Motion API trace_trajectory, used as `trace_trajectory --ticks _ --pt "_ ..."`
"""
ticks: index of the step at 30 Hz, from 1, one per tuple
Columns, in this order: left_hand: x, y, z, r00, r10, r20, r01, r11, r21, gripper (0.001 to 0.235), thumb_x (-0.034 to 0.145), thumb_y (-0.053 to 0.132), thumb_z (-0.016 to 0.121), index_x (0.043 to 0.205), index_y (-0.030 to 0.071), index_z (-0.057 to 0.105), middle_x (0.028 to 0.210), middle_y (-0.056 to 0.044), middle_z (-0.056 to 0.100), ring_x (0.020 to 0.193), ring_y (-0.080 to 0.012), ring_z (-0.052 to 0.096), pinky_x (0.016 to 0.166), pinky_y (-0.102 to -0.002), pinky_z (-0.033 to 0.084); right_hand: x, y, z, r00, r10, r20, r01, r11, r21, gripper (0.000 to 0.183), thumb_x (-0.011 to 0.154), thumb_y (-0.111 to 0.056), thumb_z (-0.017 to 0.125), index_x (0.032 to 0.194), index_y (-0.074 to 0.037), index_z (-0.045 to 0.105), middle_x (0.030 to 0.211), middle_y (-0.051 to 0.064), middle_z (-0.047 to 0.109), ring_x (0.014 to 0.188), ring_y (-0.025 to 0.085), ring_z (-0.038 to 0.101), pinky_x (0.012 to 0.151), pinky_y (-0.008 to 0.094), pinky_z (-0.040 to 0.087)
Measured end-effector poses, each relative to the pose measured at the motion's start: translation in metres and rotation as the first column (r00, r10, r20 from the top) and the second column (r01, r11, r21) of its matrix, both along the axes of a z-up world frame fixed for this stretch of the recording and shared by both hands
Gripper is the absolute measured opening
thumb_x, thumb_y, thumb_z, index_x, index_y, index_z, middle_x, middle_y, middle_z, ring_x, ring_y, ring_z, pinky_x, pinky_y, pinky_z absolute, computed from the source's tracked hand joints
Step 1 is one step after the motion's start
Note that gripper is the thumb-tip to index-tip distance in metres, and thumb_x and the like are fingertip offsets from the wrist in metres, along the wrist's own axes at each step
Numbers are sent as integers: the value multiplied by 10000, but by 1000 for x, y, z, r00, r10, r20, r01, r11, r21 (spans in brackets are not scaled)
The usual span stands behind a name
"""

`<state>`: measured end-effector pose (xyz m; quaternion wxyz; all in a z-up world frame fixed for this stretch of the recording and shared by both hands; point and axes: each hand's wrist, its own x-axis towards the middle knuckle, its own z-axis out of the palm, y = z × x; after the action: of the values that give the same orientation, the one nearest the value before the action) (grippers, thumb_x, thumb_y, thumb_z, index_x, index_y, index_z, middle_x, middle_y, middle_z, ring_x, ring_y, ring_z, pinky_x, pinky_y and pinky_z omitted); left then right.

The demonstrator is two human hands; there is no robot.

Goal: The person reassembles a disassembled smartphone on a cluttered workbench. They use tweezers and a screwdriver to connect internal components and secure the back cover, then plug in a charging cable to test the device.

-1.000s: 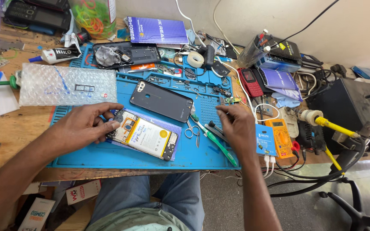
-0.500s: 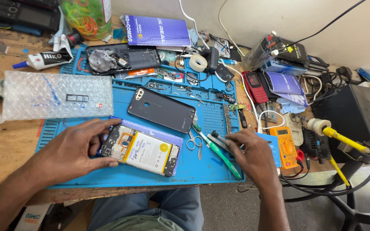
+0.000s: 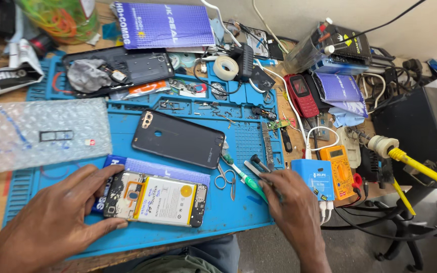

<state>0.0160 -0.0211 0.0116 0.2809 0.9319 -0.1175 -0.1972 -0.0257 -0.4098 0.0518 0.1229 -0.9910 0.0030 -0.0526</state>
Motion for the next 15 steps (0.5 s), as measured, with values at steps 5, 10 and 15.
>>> trace_trajectory --ticks 5,10,15 --pt "-2 2 -11 998 41 -57 -40 999 23 1066 617 556 917 1551 271 491 1034 -50 647 822 -219 723 723 -380 622 -20 13 -16 995 -26 94 9 985 172 197 832 -133 779 1026 -98 787 1007 68 745 883 191 736 691 315 609" --pt "1 0 -16 998 39 -49 -39 999 11 1115 603 565 905 1575 248 461 1049 -49 653 848 -209 710 719 -364 631 -24 23 -24 979 -71 189 22 969 248 204 825 -119 791 1029 -105 799 975 45 752 891 189 740 718 321 594" --pt "-1 3 -8 998 0 68 1 1000 -20 1033 659 536 901 1548 217 483 1114 -103 648 832 -287 716 710 -406 616 -7 40 -15 984 10 181 -57 965 255 245 828 -124 801 1069 -103 764 1068 80 750 980 240 743 780 355 593"
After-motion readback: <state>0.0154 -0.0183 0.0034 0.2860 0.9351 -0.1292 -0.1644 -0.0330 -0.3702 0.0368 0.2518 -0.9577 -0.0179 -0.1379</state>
